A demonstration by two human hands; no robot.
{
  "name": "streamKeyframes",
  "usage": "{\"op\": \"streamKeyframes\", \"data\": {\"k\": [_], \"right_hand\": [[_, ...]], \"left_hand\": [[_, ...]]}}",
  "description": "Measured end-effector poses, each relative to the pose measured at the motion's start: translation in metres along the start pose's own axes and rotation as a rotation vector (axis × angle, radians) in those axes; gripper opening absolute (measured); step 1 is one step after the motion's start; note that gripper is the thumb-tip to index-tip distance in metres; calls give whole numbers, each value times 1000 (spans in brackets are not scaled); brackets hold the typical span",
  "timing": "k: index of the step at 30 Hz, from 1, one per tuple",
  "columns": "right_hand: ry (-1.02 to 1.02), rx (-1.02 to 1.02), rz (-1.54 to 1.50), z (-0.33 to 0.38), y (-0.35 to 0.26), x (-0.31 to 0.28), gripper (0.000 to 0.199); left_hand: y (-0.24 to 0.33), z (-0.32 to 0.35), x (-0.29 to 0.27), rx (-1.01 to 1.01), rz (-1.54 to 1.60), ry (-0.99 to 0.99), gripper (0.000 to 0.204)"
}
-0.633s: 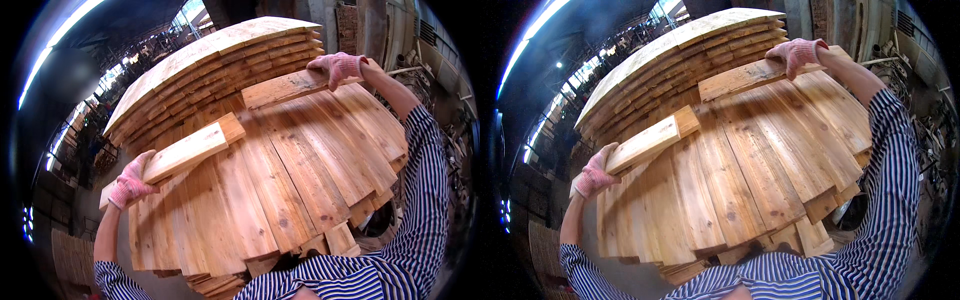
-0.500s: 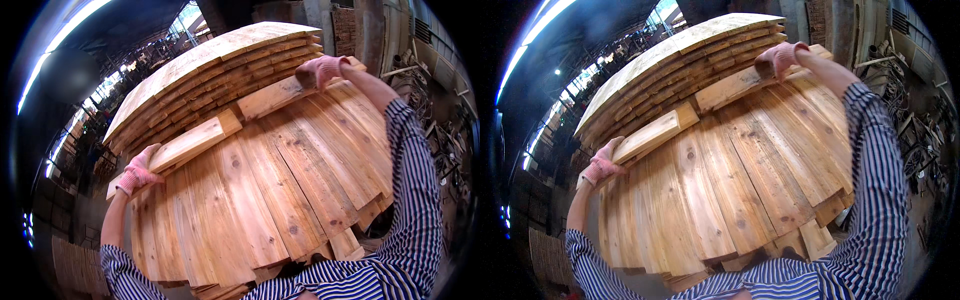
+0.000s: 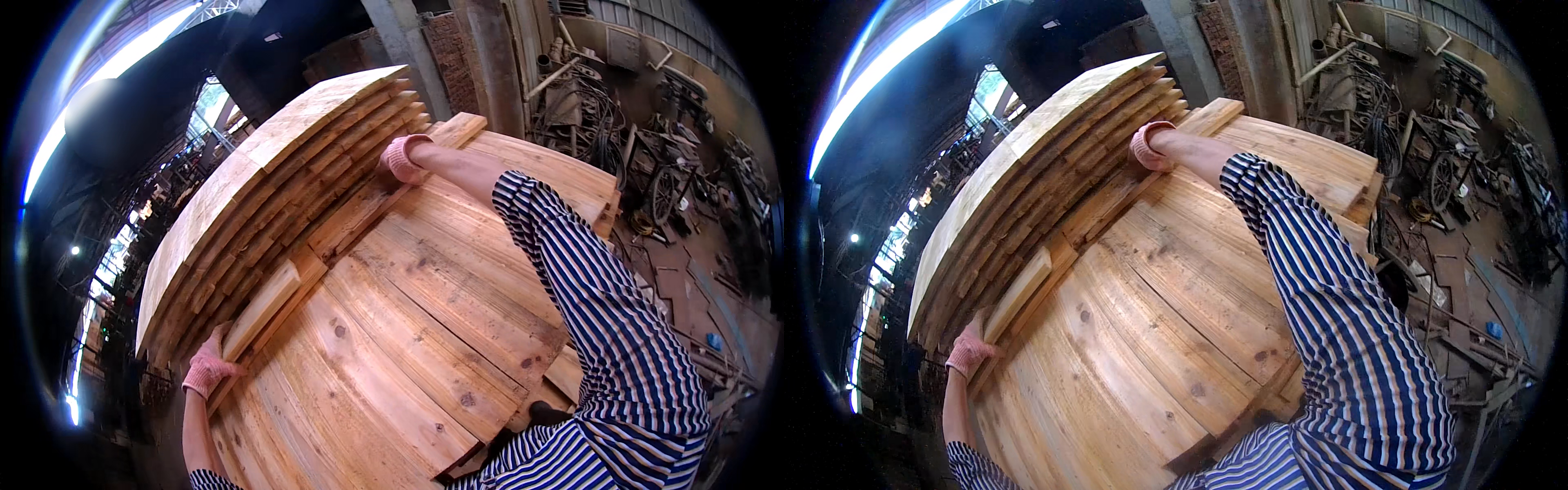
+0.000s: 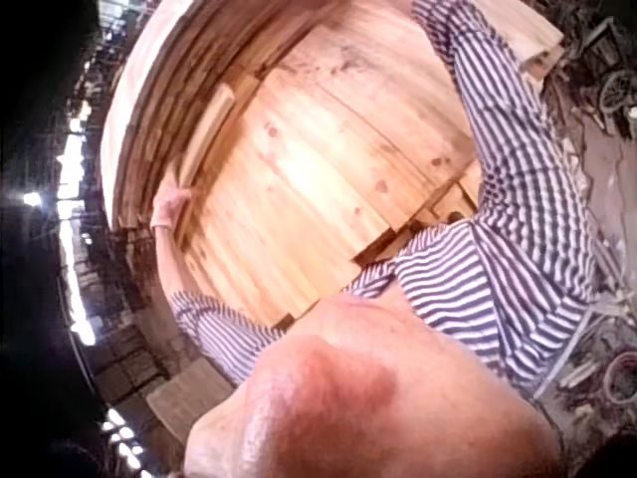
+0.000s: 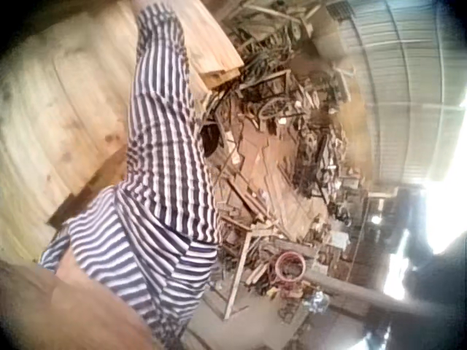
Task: The person lifts stacks of wooden planks from a metal rack and places them onto a larger pile in a warehouse. They repeatedly pick up bundles of wood, carry them a short distance, and arrange them on top of the existing stack.
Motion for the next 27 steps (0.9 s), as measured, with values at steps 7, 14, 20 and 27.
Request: {"op": "streamKeyframes", "data": {"k": [7,14,20,27], "right_hand": [[211,-190,79,11,1,13,31],[40,-268,31,29,-29,10,81],[163,-488,-801,109,-67,-27,115],[-32,-1058,-141,282,-202,5,113]], "left_hand": [[-4,3,-9,-47,-54,9,114],[-8,22,-3,-2,-235,-41,110],[124,90,9,-5,-260,92,110],[193,208,57,-68,-242,-56,123]]}}
Point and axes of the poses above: each hand's wrist, its own z-axis away from the middle knuckle, its own x-axis out of the palm, y = z × x, the point moved 2 cm from there along -z, towards the middle knuckle, and after that the axes turned 3 degrees about x, right-handed, at the moved point
